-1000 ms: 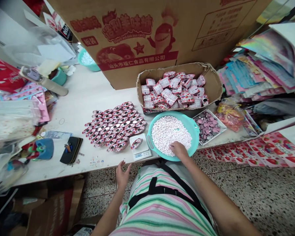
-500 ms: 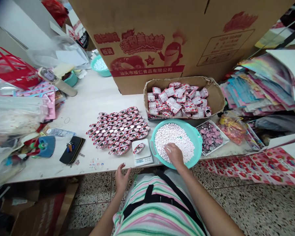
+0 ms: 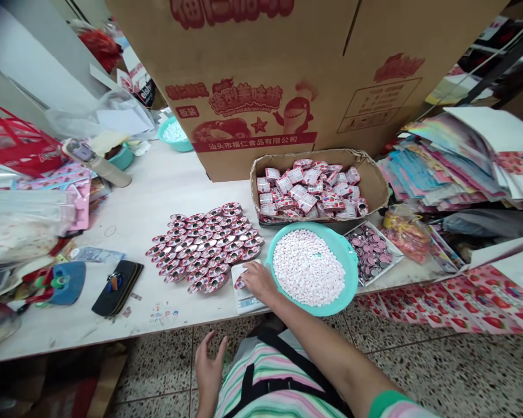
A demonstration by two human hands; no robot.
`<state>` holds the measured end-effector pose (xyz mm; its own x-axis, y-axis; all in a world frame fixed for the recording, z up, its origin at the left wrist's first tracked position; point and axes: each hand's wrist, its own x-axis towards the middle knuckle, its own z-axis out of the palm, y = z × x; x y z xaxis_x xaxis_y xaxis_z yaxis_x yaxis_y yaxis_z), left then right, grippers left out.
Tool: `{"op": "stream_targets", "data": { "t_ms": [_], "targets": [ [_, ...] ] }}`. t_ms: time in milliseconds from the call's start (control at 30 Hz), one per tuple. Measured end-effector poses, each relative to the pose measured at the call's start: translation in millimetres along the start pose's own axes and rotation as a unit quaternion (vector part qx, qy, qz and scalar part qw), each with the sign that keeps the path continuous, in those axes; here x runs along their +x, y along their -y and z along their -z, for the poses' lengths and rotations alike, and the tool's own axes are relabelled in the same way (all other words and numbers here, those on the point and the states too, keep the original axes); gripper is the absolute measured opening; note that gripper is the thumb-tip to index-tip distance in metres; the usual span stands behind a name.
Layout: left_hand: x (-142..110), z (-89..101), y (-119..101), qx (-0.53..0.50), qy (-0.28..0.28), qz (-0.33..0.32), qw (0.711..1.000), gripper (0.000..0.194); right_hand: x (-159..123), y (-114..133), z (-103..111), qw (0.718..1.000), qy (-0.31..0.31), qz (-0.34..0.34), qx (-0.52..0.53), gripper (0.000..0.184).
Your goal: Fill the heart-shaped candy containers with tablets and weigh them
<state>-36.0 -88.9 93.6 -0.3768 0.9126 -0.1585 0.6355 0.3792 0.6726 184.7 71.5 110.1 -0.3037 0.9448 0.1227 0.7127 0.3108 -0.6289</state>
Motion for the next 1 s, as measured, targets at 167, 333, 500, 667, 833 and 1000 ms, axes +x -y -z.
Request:
{"op": "stream_targets", "data": {
  "t_ms": [167,333,500,667,833,1000],
  "targets": [
    [-3,2.2,0,0.007,0.013,0.007,1.0,0.051,-14,-6,6,1.0,-0.015,-0.019,0.005,0.028],
    [28,-19.2,-27,0.004,0.043,-0.073,0.996,0.048,-46,-28,46,0.993,-0.082,-0.078,0.026,0.034],
    [72,-50.1,-73,0.011,0.091,-0.181,0.979,0.054,-96,-66,76,0.975,-0.138,-0.17,-0.045,0.036],
    [105,-67.3,-96,0.069,0.155,-0.27,0.948,0.052,-146,-86,75,0.963,-0.12,-0.211,-0.117,0.035],
    [110,-73.7,-102,0.117,0.162,-0.274,0.941,0.036,-177,-90,61,0.961,-0.095,-0.213,-0.148,0.034],
    [77,-41.8,-79,0.077,0.144,-0.238,0.957,0.033,-181,-99,52,0.966,-0.105,-0.188,-0.142,0.034]
  ]
}}
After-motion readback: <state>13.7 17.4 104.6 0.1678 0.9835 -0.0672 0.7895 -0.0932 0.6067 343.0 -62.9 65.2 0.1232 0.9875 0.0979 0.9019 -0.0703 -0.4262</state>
